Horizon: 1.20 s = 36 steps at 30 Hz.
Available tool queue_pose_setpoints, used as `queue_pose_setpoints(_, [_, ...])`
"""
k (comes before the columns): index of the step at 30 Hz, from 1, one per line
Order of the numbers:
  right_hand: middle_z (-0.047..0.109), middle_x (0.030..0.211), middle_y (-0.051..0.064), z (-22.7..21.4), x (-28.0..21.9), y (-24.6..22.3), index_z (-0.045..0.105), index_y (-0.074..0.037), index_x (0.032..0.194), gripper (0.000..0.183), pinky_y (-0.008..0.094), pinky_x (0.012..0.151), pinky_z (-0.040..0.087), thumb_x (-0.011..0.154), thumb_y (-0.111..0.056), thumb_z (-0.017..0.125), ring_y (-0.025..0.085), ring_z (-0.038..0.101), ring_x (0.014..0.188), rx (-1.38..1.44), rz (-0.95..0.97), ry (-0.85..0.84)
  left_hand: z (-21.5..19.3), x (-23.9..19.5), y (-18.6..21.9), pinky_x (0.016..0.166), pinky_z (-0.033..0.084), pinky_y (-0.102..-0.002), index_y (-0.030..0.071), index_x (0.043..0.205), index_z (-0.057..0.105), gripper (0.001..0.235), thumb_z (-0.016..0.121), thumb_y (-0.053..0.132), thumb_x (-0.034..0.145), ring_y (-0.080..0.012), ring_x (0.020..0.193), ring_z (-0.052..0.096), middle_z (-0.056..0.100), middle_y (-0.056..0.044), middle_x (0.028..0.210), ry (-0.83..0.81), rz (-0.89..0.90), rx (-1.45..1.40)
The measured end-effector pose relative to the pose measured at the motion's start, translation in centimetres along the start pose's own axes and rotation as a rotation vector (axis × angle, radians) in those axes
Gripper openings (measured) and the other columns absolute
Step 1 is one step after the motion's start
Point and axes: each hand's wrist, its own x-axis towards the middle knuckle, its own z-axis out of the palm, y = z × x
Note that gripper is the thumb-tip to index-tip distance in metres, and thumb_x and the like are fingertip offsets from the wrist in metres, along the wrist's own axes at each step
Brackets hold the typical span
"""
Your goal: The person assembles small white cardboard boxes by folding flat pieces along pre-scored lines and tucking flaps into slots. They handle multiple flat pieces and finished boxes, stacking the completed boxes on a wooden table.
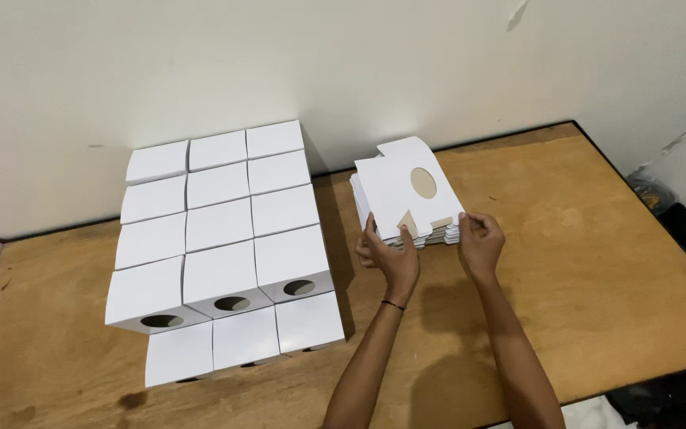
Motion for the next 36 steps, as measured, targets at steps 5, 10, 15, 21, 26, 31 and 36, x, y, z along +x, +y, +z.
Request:
queue_pose_setpoints(5, [0.067,0.084,0.005,-0.3,0.1,-0.5,0.075,-0.012,0.091,0.007,0.033,0.082,0.047,0.088,-0.014,0.082,0.023,0.064,0.083,-0.143,-0.343,0.083,0.3,0.0,0.0,0.104,0.006,-0.053,0.019,0.146,0.038,0.064,0.067,0.026,0.089,-0.0314,0.123,0.027,0.045,-0.01,0.128,0.013,-0.02,-0.063])
queue_pose_setpoints(10, [0.065,0.092,0.004,-0.3,-0.7,-1.2,0.073,-0.013,0.095,0.009,0.035,0.092,0.039,0.09,-0.018,0.078,0.023,0.06,0.094,-0.092,-0.326,0.075,1.8,1.3,-3.2,0.099,0.004,-0.056,0.017,0.143,0.04,0.047,0.048,0.037,0.101,-0.0278,0.123,0.029,0.061,-0.02,0.128,-0.007,-0.045,-0.113])
queue_pose_setpoints(15, [0.046,0.103,0.006,-0.7,-2.1,-2.7,0.065,-0.009,0.101,0.014,0.037,0.105,0.029,0.092,-0.019,0.07,0.022,0.047,0.112,0.115,-0.066,0.06,-0.6,1.0,1.0,0.11,0.032,-0.053,0.014,0.135,0.044,0.039,0.051,0.006,0.097,-0.0373,0.126,0.049,0.049,-0.02,0.127,0.018,0.015,-0.449])
queue_pose_setpoints(21, [0.059,0.086,-0.001,-0.2,-1.4,-0.6,0.051,-0.012,0.108,0.016,0.024,0.073,0.044,0.097,-0.016,0.06,0.007,0.053,0.079,0.411,0.016,0.085,-2.9,-0.9,6.5,0.108,0.037,-0.053,0.011,0.146,0.044,0.047,0.045,0.012,0.099,-0.0333,0.125,0.052,0.06,-0.025,0.126,-0.058,0.015,-0.569])
queue_pose_setpoints(26, [0.065,0.103,0.015,-1.8,-3.2,-2.9,0.054,-0.004,0.126,0.031,0.033,0.088,0.047,0.096,-0.011,0.06,0.018,0.059,0.098,0.349,-0.096,0.079,-2.2,-0.6,5.9,0.104,0.041,-0.051,0.002,0.137,0.054,0.041,0.048,0.008,0.098,-0.0304,0.122,0.054,0.062,-0.026,0.124,-0.061,0.079,-0.592])
queue_pose_setpoints(31, [0.066,0.113,0.021,-1.4,-3.5,-1.0,0.058,0.002,0.13,0.032,0.037,0.096,0.048,0.1,-0.009,0.057,0.023,0.062,0.11,0.316,-0.178,0.056,-1.6,-0.1,4.2,0.095,0.048,-0.046,0.003,0.129,0.057,0.036,0.049,0.005,0.094,-0.0239,0.108,0.06,0.066,-0.018,0.111,-0.092,0.083,-0.628])
queue_pose_setpoints(36, [0.063,0.119,0.025,-1.9,-3.7,-2.7,0.055,0.006,0.13,0.033,0.04,0.099,0.046,0.103,-0.013,0.053,0.027,0.059,0.117,0.338,-0.226,0.069,-1.7,0.6,1.7,0.083,0.052,-0.041,0.012,0.121,0.045,0.039,0.047,0.002,0.083,-0.0206,0.089,0.066,0.071,-0.015,0.093,-0.266,0.102,-0.518])
